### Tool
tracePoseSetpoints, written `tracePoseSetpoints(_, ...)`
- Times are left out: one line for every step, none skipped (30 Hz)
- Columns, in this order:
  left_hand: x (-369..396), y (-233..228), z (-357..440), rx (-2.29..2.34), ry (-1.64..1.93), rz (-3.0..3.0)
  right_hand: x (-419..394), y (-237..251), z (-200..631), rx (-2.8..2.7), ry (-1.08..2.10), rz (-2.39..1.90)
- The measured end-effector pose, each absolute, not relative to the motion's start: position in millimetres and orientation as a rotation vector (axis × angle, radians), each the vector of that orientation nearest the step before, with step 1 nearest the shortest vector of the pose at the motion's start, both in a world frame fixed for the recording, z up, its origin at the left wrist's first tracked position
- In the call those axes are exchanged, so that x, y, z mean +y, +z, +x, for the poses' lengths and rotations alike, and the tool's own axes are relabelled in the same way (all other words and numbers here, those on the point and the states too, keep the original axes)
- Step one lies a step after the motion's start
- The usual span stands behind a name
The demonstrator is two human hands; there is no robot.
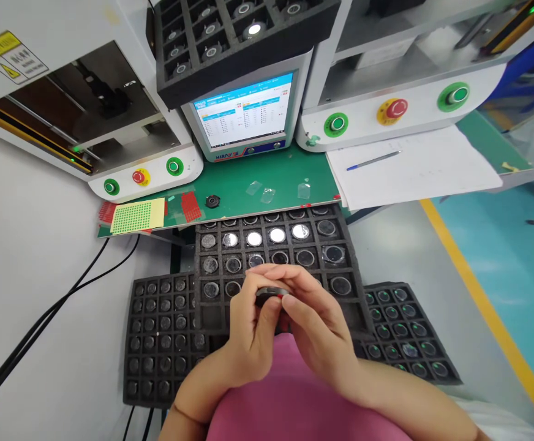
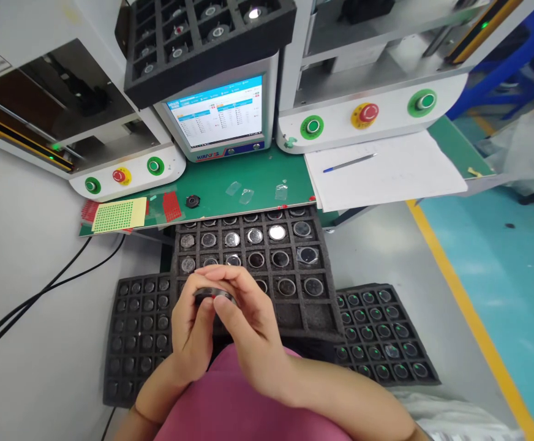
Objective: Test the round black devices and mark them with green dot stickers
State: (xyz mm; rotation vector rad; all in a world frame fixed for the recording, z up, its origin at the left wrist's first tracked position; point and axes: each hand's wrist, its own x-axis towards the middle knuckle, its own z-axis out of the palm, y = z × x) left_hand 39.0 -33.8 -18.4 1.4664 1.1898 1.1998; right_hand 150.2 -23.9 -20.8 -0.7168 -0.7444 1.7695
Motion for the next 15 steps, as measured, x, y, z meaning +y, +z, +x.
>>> tracePoseSetpoints(-34, -18, 39, 1.203, 1.187, 1.521, -24, -21, 149, -0.742, 1.746, -0.716)
tracePoseSetpoints(-34, -18, 39, 1.209, 1.173, 1.575, -24, -21, 147, -0.736, 1.717, -0.721)
tracePoseSetpoints(-34, -18, 39, 1.213, 1.161, 1.627, -24, -22, 145, -0.725, 1.681, -0.728)
tracePoseSetpoints(-34, -19, 40, 1.218, 1.154, 1.677, -25, -22, 143, -0.709, 1.642, -0.736)
tracePoseSetpoints(-34, -19, 40, 1.231, 1.154, 1.726, -25, -22, 141, -0.686, 1.602, -0.744)
tracePoseSetpoints(-34, -19, 41, 1.252, 1.161, 1.775, -25, -22, 138, -0.661, 1.568, -0.751)
tracePoseSetpoints(-34, -20, 42, 1.278, 1.170, 1.823, -25, -22, 136, -0.634, 1.541, -0.755)
tracePoseSetpoints(-34, -20, 43, 1.306, 1.180, 1.867, -26, -21, 134, -0.609, 1.524, -0.755)
tracePoseSetpoints(-34, -20, 43, 1.322, 1.189, 1.906, -26, -20, 133, -0.587, 1.514, -0.754)
tracePoseSetpoints(-34, -20, 44, 1.326, 1.194, 1.931, -26, -19, 132, -0.570, 1.507, -0.753)
tracePoseSetpoints(-34, -19, 44, 1.321, 1.202, 1.936, -25, -17, 131, -0.557, 1.503, -0.752)
tracePoseSetpoints(-34, -18, 44, 1.311, 1.210, 1.915, -25, -16, 130, -0.545, 1.502, -0.754)
tracePoseSetpoints(-34, -18, 44, 1.302, 1.221, 1.869, -25, -15, 130, -0.533, 1.504, -0.759)
tracePoseSetpoints(-34, -17, 45, 1.293, 1.232, 1.807, -25, -14, 130, -0.525, 1.506, -0.763)
tracePoseSetpoints(-34, -15, 45, 1.283, 1.237, 1.742, -25, -14, 131, -0.521, 1.507, -0.765)
